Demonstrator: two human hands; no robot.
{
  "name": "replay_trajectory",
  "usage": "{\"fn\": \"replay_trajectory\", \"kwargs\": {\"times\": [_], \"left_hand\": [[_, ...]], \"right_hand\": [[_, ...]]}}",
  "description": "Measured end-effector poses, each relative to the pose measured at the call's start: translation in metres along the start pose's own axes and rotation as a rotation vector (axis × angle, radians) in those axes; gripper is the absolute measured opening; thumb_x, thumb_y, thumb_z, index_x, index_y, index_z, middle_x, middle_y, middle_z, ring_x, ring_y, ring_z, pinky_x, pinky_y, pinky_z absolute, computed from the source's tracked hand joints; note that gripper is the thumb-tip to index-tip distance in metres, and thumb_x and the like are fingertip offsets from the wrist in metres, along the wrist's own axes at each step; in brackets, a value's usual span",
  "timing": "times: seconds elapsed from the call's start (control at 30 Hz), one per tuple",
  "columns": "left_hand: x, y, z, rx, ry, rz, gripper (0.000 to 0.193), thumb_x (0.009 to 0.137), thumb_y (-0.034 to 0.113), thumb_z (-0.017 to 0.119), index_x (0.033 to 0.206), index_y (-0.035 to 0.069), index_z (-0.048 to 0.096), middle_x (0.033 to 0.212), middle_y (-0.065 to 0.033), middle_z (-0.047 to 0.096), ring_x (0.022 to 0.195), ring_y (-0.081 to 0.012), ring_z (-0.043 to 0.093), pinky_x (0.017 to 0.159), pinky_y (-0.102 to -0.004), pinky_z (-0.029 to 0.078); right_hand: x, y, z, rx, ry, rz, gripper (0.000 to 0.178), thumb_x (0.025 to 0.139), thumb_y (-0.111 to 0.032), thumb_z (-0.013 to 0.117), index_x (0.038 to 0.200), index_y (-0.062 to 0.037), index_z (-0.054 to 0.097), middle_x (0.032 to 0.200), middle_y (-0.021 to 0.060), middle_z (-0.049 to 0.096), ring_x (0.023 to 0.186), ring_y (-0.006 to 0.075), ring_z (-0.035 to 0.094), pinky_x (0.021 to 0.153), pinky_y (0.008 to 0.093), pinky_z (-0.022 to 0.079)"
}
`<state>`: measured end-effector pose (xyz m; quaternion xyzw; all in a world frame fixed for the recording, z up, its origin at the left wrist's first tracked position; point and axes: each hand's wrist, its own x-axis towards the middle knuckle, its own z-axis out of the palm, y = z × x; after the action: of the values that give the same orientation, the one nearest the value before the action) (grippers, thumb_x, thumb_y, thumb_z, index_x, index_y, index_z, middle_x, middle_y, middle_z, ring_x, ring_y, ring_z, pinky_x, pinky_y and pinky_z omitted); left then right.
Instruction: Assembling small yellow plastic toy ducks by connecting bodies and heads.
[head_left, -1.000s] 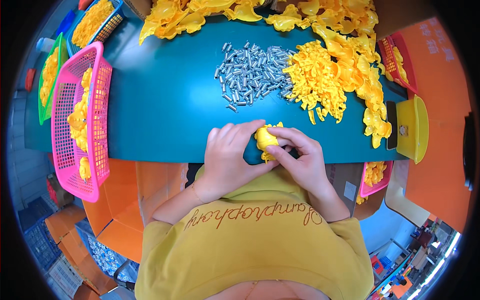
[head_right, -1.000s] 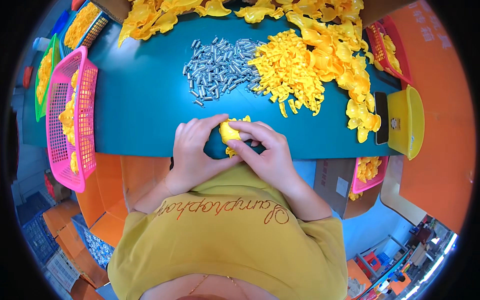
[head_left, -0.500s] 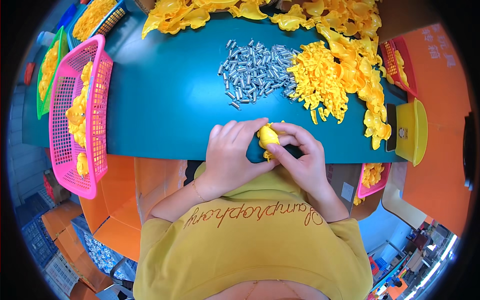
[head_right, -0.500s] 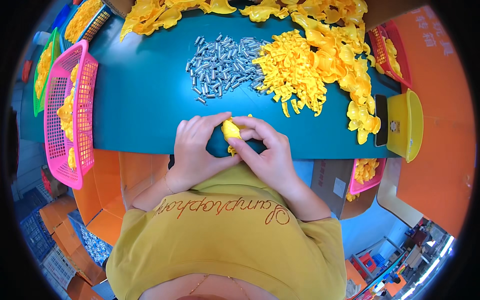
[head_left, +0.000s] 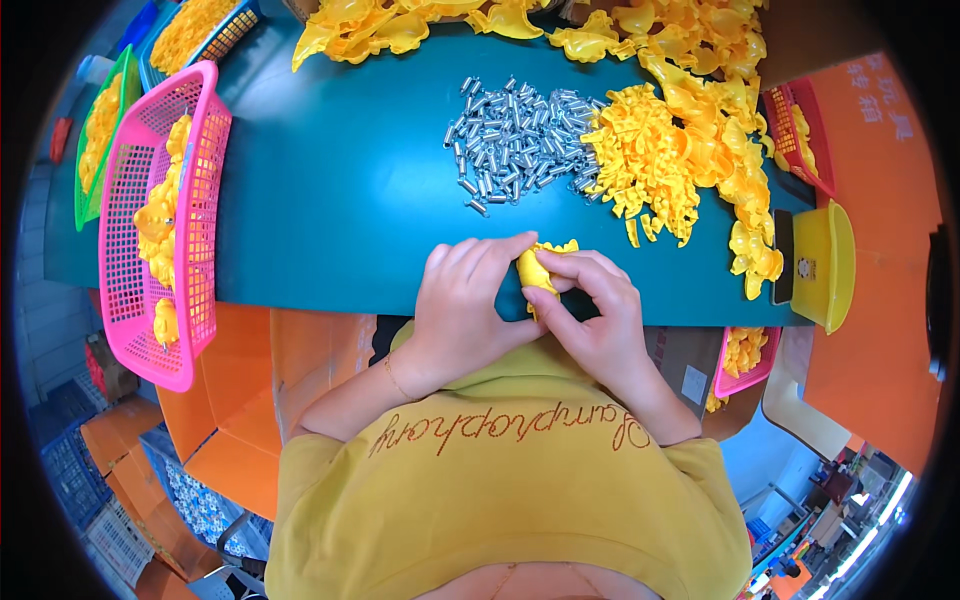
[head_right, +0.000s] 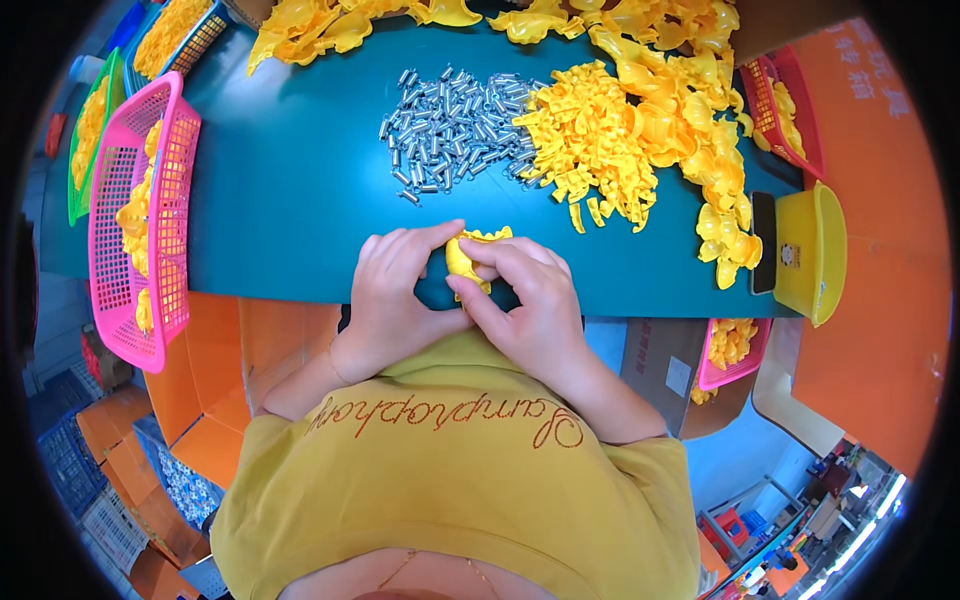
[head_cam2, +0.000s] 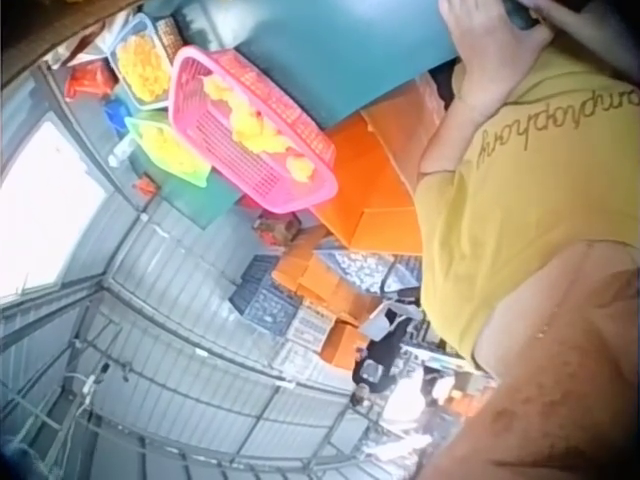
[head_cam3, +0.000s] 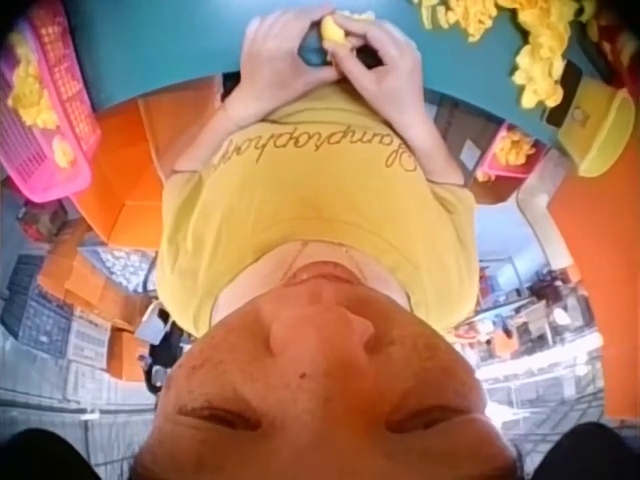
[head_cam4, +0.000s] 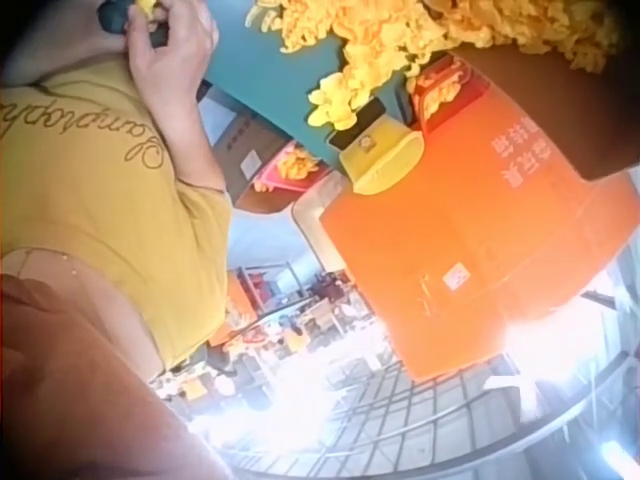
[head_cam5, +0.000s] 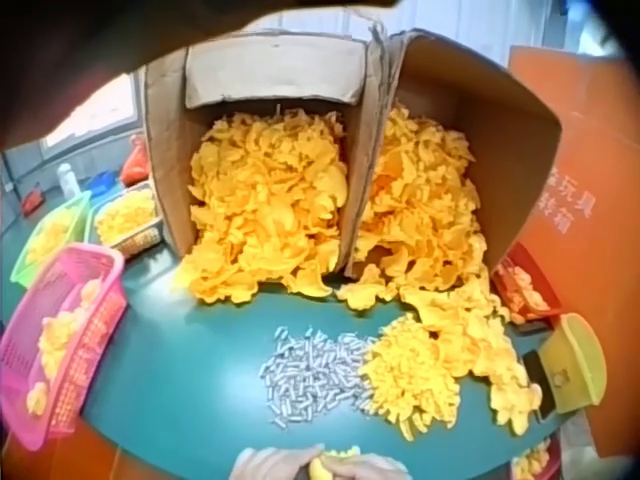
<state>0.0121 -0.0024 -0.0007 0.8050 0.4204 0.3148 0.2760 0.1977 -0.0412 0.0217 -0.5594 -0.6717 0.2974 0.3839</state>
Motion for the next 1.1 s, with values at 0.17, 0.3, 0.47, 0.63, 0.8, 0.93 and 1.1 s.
{"fn": "replay_trajectory", "kwargs": {"times": [0.17, 0.3, 0.47, 0.63, 0.8, 0.93, 1.1], "left_hand": [[0.001, 0.001, -0.005, -0.073, 0.002, -0.029, 0.071, 0.068, 0.030, 0.095, 0.130, 0.014, 0.065, 0.107, -0.0024, 0.071, 0.092, -0.0237, 0.066, 0.081, -0.0390, 0.043], [0.001, -0.002, -0.011, -0.042, -0.026, 0.031, 0.071, 0.061, 0.031, 0.099, 0.123, 0.014, 0.071, 0.089, 0.0024, 0.064, 0.075, -0.0148, 0.058, 0.077, -0.0336, 0.041], [0.004, 0.001, -0.018, -0.096, -0.118, -0.001, 0.071, 0.061, 0.032, 0.101, 0.123, 0.015, 0.070, 0.086, 0.0021, 0.061, 0.077, -0.0152, 0.056, 0.078, -0.0330, 0.041], [0.005, 0.005, -0.024, -0.073, -0.185, -0.021, 0.069, 0.069, 0.034, 0.097, 0.128, 0.017, 0.066, 0.089, 0.0007, 0.064, 0.081, -0.0179, 0.062, 0.081, -0.0349, 0.040], [0.007, 0.003, -0.024, -0.066, -0.209, -0.016, 0.070, 0.069, 0.034, 0.097, 0.129, 0.017, 0.065, 0.091, -0.0002, 0.064, 0.082, -0.0193, 0.062, 0.082, -0.0356, 0.040], [0.006, 0.002, -0.023, -0.078, -0.199, -0.010, 0.069, 0.070, 0.034, 0.096, 0.129, 0.017, 0.065, 0.094, -0.0006, 0.066, 0.085, -0.0202, 0.063, 0.082, -0.0363, 0.041], [0.006, 0.003, -0.024, -0.060, -0.195, -0.010, 0.069, 0.070, 0.034, 0.096, 0.128, 0.016, 0.064, 0.098, -0.0006, 0.068, 0.086, -0.0205, 0.064, 0.082, -0.0367, 0.041]], "right_hand": [[0.004, -0.006, -0.007, -0.117, 0.015, -0.060, 0.041, 0.080, -0.007, 0.089, 0.120, -0.0056, 0.077, 0.092, 0.0065, 0.072, 0.088, 0.0212, 0.067, 0.080, 0.0337, 0.053], [0.022, 0.005, -0.040, -0.088, -0.144, -0.171, 0.036, 0.082, -0.015, 0.088, 0.117, -0.0093, 0.080, 0.097, 0.0070, 0.072, 0.098, 0.0246, 0.064, 0.087, 0.0369, 0.051], [0.076, 0.015, -0.086, -0.230, 0.007, -0.103, 0.023, 0.090, -0.012, 0.081, 0.113, -0.0069, 0.081, 0.102, 0.0093, 0.076, 0.101, 0.0236, 0.066, 0.089, 0.0355, 0.051], [0.149, 0.045, -0.103, -0.511, 0.123, -0.201, 0.021, 0.094, -0.012, 0.076, 0.113, -0.0068, 0.079, 0.107, 0.0091, 0.077, 0.105, 0.0274, 0.067, 0.094, 0.0385, 0.053], [0.178, 0.061, -0.116, -0.688, 0.193, -0.136, 0.018, 0.094, -0.012, 0.075, 0.111, -0.0077, 0.080, 0.108, 0.0078, 0.077, 0.107, 0.0271, 0.067, 0.097, 0.0391, 0.053], [0.172, 0.049, -0.115, -0.608, 0.081, -0.105, 0.015, 0.094, -0.013, 0.075, 0.108, -0.0066, 0.080, 0.106, 0.0086, 0.077, 0.106, 0.0266, 0.068, 0.095, 0.0390, 0.054], [0.166, 0.048, -0.112, -0.596, -0.032, -0.075, 0.015, 0.095, -0.014, 0.076, 0.106, -0.0051, 0.080, 0.103, 0.0096, 0.077, 0.102, 0.0266, 0.068, 0.092, 0.0392, 0.054]]}}
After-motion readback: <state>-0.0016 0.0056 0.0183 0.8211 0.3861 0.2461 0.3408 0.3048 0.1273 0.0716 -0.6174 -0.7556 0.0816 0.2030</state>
